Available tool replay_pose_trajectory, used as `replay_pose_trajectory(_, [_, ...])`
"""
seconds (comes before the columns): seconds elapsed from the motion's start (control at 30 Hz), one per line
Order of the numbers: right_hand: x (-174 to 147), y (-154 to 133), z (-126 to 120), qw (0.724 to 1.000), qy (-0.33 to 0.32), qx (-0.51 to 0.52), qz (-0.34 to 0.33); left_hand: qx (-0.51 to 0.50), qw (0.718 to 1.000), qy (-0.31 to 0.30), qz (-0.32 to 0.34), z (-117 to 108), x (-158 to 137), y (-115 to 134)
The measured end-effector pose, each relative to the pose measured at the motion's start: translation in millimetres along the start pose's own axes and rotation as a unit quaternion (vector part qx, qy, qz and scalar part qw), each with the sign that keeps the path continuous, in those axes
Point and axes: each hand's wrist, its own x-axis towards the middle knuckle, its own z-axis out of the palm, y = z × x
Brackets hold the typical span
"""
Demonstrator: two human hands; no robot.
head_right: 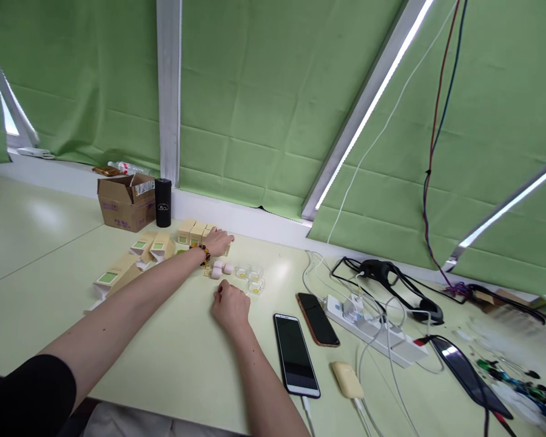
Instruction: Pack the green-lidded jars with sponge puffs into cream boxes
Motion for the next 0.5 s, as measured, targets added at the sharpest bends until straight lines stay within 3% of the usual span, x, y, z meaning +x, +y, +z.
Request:
replay_pose_trajectory(0.3, [0,-2,0,1.0,-0.006,-0.005,0.007,-0.015,0.998,0.047,-0.04,-2,-16,22])
replay_pose_trajectory(0.5, [0,-2,-2,1.0,-0.007,-0.012,0.007,-0.067,0.994,-0.008,-0.081,6,-24,43])
